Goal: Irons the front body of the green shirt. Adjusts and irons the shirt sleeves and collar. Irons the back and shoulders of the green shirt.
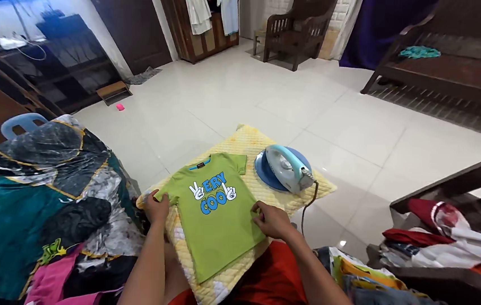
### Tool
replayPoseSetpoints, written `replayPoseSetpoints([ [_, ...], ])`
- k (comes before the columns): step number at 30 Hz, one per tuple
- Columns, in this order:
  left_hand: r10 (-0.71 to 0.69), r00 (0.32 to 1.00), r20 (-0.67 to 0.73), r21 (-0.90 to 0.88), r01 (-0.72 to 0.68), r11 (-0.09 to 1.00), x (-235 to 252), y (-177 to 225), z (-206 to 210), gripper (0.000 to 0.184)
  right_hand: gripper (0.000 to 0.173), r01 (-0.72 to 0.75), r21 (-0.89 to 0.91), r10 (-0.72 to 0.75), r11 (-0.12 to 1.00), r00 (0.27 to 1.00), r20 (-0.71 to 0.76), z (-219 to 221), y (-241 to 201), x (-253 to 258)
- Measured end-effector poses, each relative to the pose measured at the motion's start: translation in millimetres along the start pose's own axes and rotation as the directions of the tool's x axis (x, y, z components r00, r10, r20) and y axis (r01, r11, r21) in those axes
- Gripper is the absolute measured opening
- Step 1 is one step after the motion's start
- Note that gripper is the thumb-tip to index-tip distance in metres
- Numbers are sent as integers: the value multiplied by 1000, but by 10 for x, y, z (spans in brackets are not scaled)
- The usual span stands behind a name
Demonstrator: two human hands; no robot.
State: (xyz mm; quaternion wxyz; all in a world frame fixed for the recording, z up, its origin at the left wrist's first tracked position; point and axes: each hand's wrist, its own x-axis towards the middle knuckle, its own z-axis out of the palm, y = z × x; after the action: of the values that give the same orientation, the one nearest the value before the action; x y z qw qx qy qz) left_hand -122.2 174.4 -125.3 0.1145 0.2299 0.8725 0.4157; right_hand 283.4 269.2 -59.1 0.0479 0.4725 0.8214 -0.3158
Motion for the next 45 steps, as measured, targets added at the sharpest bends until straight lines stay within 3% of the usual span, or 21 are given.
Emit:
replayPoseSetpoints([
  [4, -24, 993, 117, -70, 32, 997, 88, -8, -111, 48, 40, 2, 0, -2, 1000, 1000, 4, -17, 28, 11],
  [8, -69, 964, 257, -33, 80, 996, 150, 71, -191, 51, 39, 19, 10, -19, 1000, 1000, -2, -11, 61, 15],
  [12, -90, 950, 299, 36, 83, 996, 141, 116, -190, 58, 40, 26, 32, -26, 999, 1000, -10, 4, 92, 13],
  [18, -53, 952, 302, 83, 29, 996, 104, 116, -166, 72, 40, 38, 66, -37, 997, 999, -15, 30, 134, -10],
  [26, -55, 941, 335, 121, 15, 993, 106, 166, -209, 76, 41, 35, 70, -35, 997, 999, -1, 16, 132, 5],
  [40, -93, 937, 336, 176, 35, 984, 172, 194, -196, 76, 43, 43, 135, -42, 990, 999, -11, -26, 188, 48],
  [45, -29, 967, 254, 98, 4, 995, 89, 89, -171, 63, 43, 48, 205, -47, 978, 999, -11, -32, 225, 78],
])
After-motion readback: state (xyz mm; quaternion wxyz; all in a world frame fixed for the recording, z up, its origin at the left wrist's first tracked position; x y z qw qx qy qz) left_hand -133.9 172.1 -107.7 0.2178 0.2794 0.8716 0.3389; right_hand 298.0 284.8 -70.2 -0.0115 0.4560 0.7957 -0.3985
